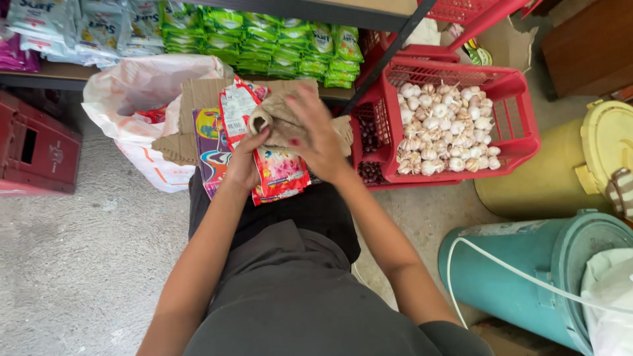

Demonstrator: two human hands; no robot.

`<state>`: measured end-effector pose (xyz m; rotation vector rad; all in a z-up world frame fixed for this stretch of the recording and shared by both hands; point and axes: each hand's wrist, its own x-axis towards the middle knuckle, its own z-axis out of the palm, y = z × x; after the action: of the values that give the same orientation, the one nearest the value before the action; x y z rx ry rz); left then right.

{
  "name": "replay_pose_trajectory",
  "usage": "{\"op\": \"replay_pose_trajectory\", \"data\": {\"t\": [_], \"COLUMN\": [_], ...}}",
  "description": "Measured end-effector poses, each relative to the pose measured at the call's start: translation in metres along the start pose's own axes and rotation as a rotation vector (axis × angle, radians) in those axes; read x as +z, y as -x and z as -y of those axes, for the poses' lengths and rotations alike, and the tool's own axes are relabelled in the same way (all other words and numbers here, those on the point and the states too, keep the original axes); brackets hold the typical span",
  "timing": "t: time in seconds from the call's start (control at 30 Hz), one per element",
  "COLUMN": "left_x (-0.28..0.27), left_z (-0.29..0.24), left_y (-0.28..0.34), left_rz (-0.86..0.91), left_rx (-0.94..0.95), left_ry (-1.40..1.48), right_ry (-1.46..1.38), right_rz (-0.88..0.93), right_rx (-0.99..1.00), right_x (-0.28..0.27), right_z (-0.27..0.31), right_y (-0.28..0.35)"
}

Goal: The recorder wipes individual detergent packets with a cloth and organizes them on a shelf.

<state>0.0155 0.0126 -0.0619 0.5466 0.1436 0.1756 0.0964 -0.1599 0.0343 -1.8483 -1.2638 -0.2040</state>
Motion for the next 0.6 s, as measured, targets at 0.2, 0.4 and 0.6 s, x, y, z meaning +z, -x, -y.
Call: {"op": "replay_pose_trajectory", "data": {"t": [0.2,0.4,0.6], "left_x": [0.000,0.002,-0.010], "left_z": [-0.011,-0.004,0.001], "left_y": [0.003,0.003,-0.001], "left_rz": [0.069,0.134,0.087], "left_rx": [0.043,-0.066,0.033], "left_ry": [0.371,0.321,0.040], "right_ry": [0.148,-0.012,-0.099], "right_rz": [0.147,0.021,-0.444], "right_rx": [0.017,0.214,0.419], "right_x": [0.056,0.047,0.029], "right_z": [-0.010,-0.047,-0.017], "right_y": [-0.010,0.021,0.006]}}
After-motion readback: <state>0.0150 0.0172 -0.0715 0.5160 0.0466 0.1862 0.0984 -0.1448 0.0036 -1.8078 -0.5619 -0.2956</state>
